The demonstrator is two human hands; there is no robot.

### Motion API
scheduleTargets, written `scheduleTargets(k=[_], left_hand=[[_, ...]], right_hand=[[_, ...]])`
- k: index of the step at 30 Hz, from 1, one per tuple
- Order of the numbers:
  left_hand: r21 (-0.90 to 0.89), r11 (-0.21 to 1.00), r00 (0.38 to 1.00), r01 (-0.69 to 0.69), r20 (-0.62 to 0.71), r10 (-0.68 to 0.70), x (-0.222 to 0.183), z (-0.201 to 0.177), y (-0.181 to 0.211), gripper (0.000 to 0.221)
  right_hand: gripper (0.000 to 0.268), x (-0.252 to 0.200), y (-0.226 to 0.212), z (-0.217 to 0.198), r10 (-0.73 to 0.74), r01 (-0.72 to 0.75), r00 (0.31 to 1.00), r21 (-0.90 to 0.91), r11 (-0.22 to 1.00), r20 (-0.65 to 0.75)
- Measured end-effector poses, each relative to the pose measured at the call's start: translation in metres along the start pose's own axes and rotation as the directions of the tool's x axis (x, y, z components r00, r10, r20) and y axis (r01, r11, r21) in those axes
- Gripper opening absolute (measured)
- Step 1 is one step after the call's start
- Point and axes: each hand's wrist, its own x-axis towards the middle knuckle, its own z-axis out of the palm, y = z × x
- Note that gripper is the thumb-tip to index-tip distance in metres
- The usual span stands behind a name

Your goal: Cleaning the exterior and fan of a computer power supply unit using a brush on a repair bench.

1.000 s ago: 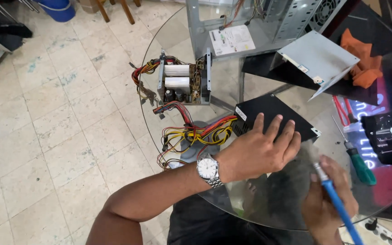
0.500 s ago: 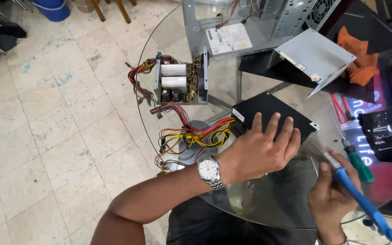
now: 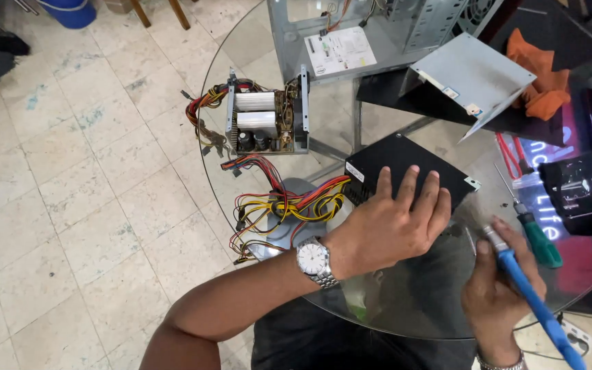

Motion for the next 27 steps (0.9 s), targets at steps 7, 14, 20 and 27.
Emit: scheduleTargets(k=[7,14,20,27], left_hand=[[-0.055,0.998,0.999,0.002,0.035,0.0,-0.001,-0.009,-0.002,0.029],[-0.105,0.994,0.996,0.025,0.09,-0.015,0.001,-0.016,-0.014,0.033],[-0.139,0.99,0.988,0.035,0.151,-0.014,-0.004,-0.015,-0.021,0.044],[-0.235,0.969,0.981,0.073,0.19,-0.028,-0.012,-0.011,-0.025,0.05]], right_hand=[[0.02,-0.006,-0.018,0.002,-0.19,0.189,0.974,0.019,0.982,0.121],[0.022,0.0,-0.011,0.006,-0.045,0.03,0.98,0.08,0.996,0.194],[0.019,0.006,-0.029,0.007,-0.028,0.058,0.976,-0.134,0.989,0.217],[0.035,-0.012,-0.021,0.005,-0.22,0.249,0.886,-0.02,0.968,0.407]])
